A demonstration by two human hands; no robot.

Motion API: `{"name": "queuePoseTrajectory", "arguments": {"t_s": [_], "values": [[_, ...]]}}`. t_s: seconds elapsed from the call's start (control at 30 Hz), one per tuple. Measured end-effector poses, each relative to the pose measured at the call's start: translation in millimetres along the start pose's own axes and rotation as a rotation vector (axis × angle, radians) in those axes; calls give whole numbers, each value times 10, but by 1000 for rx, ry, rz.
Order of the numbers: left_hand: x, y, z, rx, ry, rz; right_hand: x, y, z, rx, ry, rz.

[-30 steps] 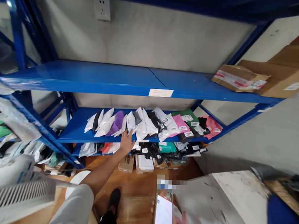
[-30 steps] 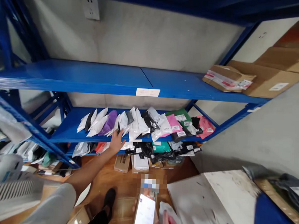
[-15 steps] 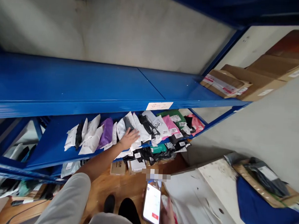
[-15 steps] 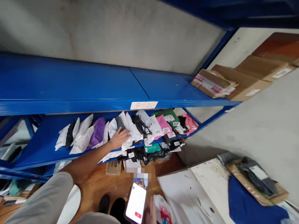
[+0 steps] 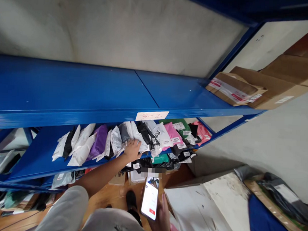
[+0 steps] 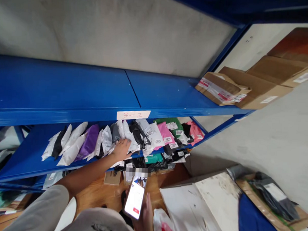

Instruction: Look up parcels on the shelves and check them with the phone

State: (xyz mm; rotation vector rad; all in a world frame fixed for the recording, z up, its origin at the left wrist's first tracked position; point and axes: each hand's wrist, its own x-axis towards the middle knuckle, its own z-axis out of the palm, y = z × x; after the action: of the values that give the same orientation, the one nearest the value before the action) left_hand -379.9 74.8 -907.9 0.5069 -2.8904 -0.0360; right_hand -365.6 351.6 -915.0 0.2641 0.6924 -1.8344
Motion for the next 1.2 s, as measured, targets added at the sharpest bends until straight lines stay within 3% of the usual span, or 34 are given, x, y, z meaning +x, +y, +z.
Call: {"name": "queuePoseTrajectory", "arguments": {"t_s": [0.13, 0.23, 0.4, 0.6, 0.8, 1.0, 1.1, 1.2], "values": [[222, 15, 109, -14, -14, -28, 141, -382, 157, -50, -25, -5], [164, -45, 167, -3, -6, -155, 255, -701, 245, -78, -56, -2], [-57, -14, 140, 10, -8, -320, 504, -1148, 115, -147, -75, 65], [-57, 137, 29, 72, -50, -541, 770, -1471, 65, -163, -158, 195], [85, 199, 16, 133, -90, -738, 1118, -1560, 224, -257, -258, 381], [203, 118, 88, 182, -101, -886, 1392, -1530, 406, -281, -315, 509], [177, 42, 107, 161, -104, -861, 1451, -1483, 458, -296, -301, 491], [101, -28, 145, 117, -109, -741, 1493, -1390, 445, -331, -276, 460]]}}
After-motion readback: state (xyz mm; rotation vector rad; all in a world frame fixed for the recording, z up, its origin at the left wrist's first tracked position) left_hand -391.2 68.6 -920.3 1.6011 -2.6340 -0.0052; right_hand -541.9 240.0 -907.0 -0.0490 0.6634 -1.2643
